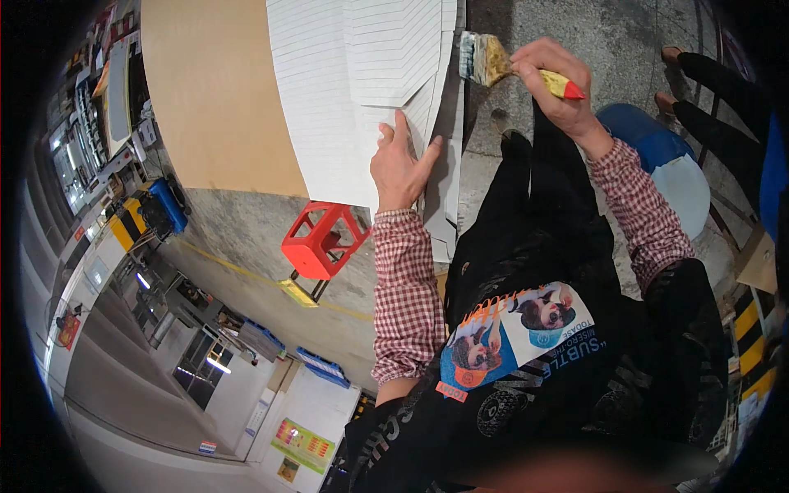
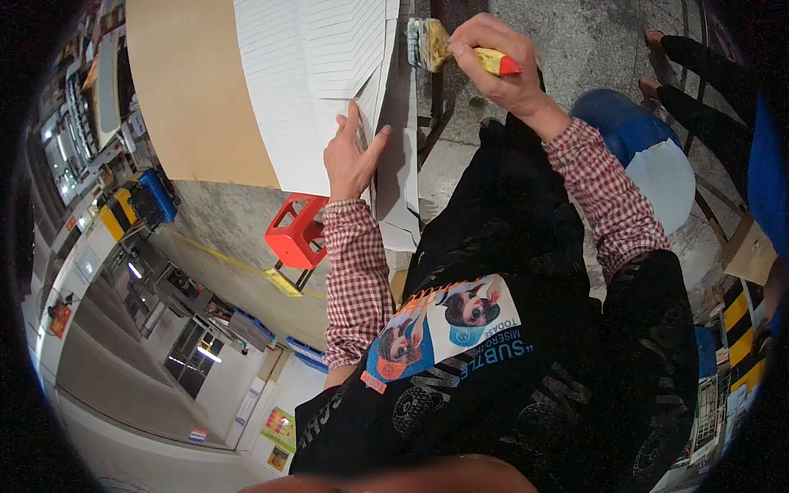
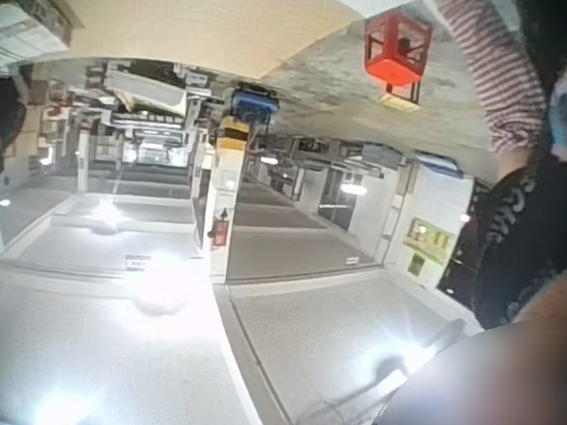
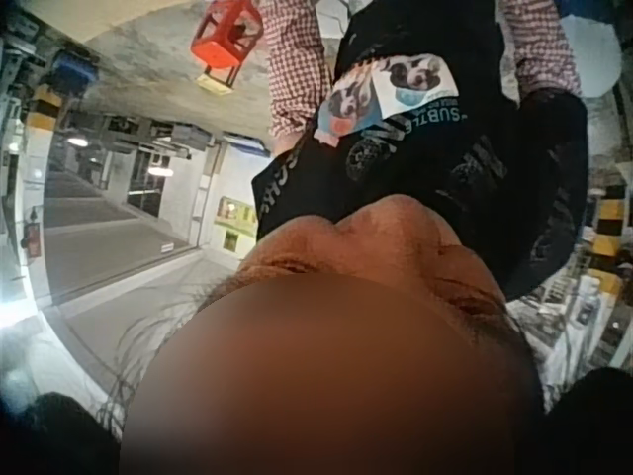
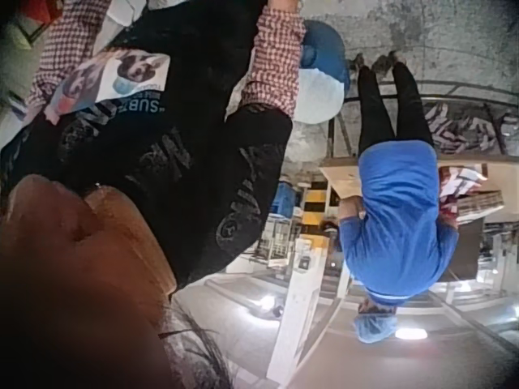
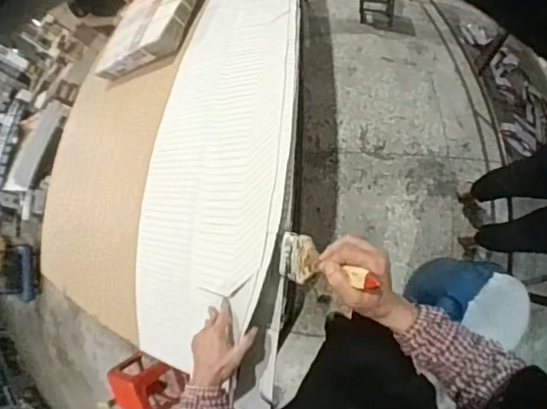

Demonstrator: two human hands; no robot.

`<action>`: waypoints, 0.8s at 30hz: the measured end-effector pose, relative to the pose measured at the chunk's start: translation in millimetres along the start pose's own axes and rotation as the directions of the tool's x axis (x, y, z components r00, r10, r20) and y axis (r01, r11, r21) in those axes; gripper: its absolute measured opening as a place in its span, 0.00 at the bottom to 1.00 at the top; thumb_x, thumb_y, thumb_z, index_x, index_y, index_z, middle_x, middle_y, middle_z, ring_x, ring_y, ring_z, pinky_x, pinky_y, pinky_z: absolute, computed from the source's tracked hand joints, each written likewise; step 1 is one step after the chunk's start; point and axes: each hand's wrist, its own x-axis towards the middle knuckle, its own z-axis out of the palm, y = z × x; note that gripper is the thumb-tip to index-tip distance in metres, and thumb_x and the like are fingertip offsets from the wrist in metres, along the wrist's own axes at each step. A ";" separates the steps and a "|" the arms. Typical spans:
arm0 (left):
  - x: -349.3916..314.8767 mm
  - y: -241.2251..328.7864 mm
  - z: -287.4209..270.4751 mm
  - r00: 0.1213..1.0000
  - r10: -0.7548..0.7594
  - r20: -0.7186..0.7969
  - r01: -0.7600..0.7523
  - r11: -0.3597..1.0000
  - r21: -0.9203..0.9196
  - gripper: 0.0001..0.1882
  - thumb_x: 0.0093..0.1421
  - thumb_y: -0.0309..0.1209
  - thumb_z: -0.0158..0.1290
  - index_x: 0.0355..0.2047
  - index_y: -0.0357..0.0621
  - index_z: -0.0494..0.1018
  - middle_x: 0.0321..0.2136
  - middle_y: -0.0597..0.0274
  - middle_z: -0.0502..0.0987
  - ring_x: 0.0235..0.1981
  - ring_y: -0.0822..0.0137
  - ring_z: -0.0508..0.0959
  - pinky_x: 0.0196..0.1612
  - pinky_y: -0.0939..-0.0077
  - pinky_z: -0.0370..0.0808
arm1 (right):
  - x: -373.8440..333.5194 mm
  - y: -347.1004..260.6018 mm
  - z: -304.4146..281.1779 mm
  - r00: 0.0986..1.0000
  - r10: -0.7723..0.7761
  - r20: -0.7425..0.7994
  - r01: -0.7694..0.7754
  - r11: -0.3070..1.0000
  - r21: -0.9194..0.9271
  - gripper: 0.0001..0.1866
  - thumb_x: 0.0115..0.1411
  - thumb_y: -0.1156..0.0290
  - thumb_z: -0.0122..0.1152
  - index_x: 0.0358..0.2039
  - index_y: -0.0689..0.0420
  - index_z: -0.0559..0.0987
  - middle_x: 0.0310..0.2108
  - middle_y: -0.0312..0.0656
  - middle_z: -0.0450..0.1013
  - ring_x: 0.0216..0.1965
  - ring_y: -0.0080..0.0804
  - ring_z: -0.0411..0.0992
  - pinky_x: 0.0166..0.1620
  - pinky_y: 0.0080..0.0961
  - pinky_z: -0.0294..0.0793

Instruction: Apply glue with a brush to the edges of stacked paper products to bond them.

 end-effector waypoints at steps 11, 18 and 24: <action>-9.6 12.9 64.6 0.922 -0.084 -0.377 0.164 0.969 0.186 0.55 0.44 0.56 0.60 0.64 0.39 0.48 0.60 0.28 0.49 0.60 0.32 0.53 0.55 0.43 0.60 | -25.3 -31.5 -3.0 0.982 0.164 0.091 -0.168 0.985 0.037 0.05 0.55 0.74 0.56 0.26 0.63 0.76 0.29 0.42 0.74 0.30 0.30 0.73 0.34 0.24 0.70; -36.7 -6.1 79.2 0.928 -0.160 -0.337 0.230 0.956 0.180 0.58 0.45 0.57 0.60 0.66 0.39 0.42 0.63 0.27 0.39 0.63 0.28 0.43 0.59 0.38 0.51 | -34.6 -19.5 -11.6 0.978 0.189 0.089 -0.188 0.982 -0.014 0.05 0.54 0.75 0.56 0.25 0.62 0.76 0.29 0.42 0.74 0.31 0.29 0.73 0.35 0.23 0.71; -41.3 -22.7 44.0 0.987 -0.061 -0.145 0.068 0.997 0.037 0.48 0.49 0.52 0.57 0.63 0.40 0.51 0.58 0.28 0.54 0.56 0.28 0.58 0.54 0.50 0.65 | -26.6 -9.3 0.7 0.995 0.071 0.069 -0.069 0.997 -0.026 0.05 0.55 0.75 0.56 0.26 0.62 0.76 0.30 0.41 0.74 0.31 0.29 0.73 0.34 0.22 0.70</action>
